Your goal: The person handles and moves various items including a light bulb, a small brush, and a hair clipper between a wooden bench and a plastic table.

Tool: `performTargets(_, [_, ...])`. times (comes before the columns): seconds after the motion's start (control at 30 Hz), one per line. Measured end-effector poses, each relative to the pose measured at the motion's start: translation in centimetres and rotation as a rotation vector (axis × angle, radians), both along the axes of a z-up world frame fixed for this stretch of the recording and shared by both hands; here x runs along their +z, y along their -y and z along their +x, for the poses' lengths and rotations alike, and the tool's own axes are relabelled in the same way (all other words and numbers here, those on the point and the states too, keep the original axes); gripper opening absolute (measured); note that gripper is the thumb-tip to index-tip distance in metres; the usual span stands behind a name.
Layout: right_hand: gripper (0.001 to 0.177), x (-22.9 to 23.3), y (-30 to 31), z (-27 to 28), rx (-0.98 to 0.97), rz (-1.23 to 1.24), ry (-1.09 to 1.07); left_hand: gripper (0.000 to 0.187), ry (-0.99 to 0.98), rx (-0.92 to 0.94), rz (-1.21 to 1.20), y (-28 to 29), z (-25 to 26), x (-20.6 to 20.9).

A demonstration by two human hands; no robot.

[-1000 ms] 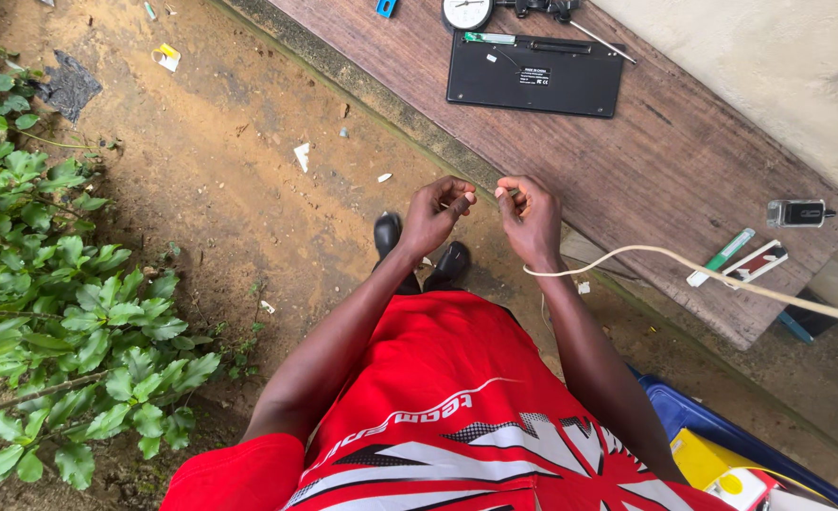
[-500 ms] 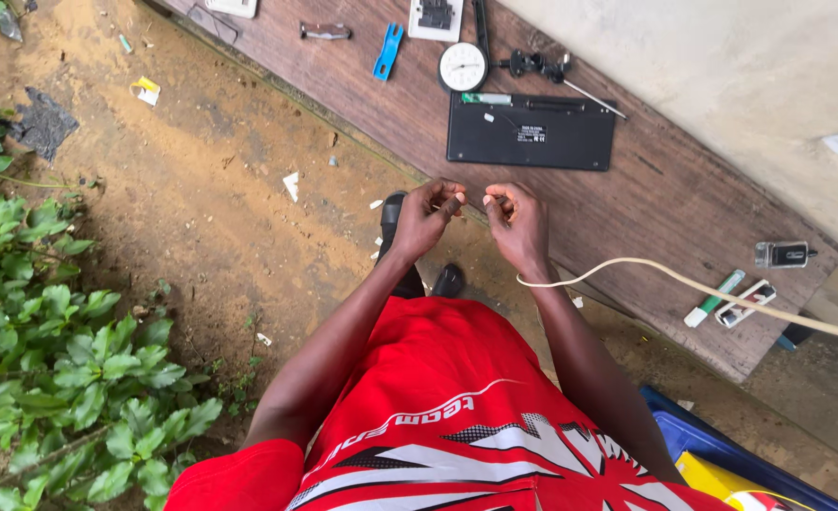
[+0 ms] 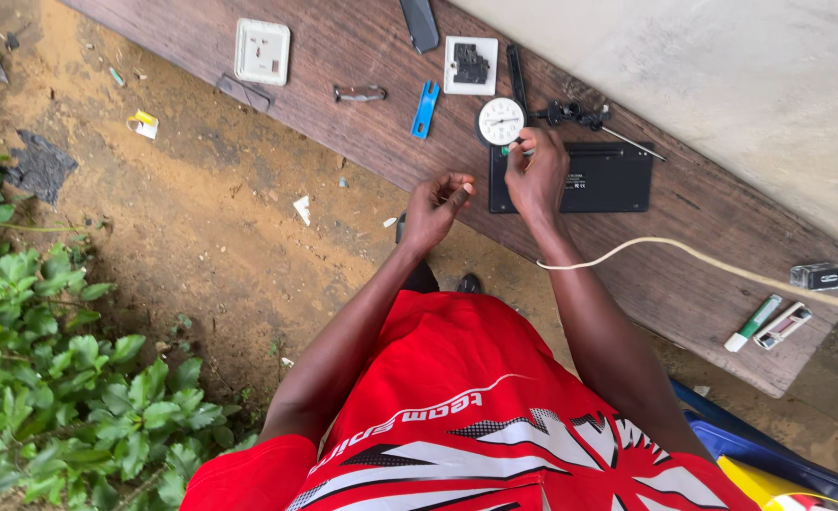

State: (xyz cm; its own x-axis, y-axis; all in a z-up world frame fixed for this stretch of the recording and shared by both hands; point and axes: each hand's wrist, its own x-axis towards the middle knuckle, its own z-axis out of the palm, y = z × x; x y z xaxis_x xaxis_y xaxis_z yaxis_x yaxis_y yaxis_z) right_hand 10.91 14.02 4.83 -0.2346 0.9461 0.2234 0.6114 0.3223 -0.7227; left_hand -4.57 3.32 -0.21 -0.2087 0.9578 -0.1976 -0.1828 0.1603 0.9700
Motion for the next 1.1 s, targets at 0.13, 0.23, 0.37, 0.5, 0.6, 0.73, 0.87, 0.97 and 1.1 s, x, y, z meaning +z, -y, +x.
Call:
performTargets(0.13, [0.014, -1.6, -3.1, -1.6, -0.107, 0.010, 0.157, 0.025, -0.044, -0.066, -0.010, -2.0, -1.6, 0.8])
performTargets(0.23, [0.016, -3.2, -5.2, -2.3, -0.152, 0.067, 0.223, 0.026, -0.071, -0.113, -0.012, -3.5, -2.6, 1.5])
performTargets(0.37, [0.025, -3.9, -7.0, -3.4, -0.244, 0.018, 0.256, 0.026, -0.112, -0.135, -0.032, -4.6, -4.1, 2.5])
performTargets(0.5, [0.032, -3.6, -8.5, -5.1, -0.323, -0.081, 0.270, 0.026, -0.154, -0.119, -0.031, -4.8, -5.8, 2.0])
performTargets(0.6, [0.034, -3.8, -9.5, -6.4, -0.368, -0.134, 0.379, 0.025, -0.050, -0.096, -0.014, -5.0, -6.8, 1.3])
performTargets(0.73, [0.026, -4.2, -10.1, -7.1, -0.361, -0.150, 0.420, 0.026, -0.073, -0.098, -0.044, -5.3, -7.7, 1.3])
performTargets(0.87, [0.021, -4.4, -9.8, -7.1, -0.347, -0.135, 0.391, 0.026, -0.073, -0.102, -0.061, -5.8, -8.0, 1.4])
performTargets(0.97, [0.021, -4.2, -9.4, -6.7, -0.299, -0.040, 0.251, 0.026, -0.080, -0.119, -0.072, -6.3, -8.0, 1.5])
performTargets(1.1, [0.022, -2.7, -8.6, -6.5, -0.142, 0.187, 0.056, 0.026, -0.089, -0.139, -0.118, -7.1, -7.7, 1.7])
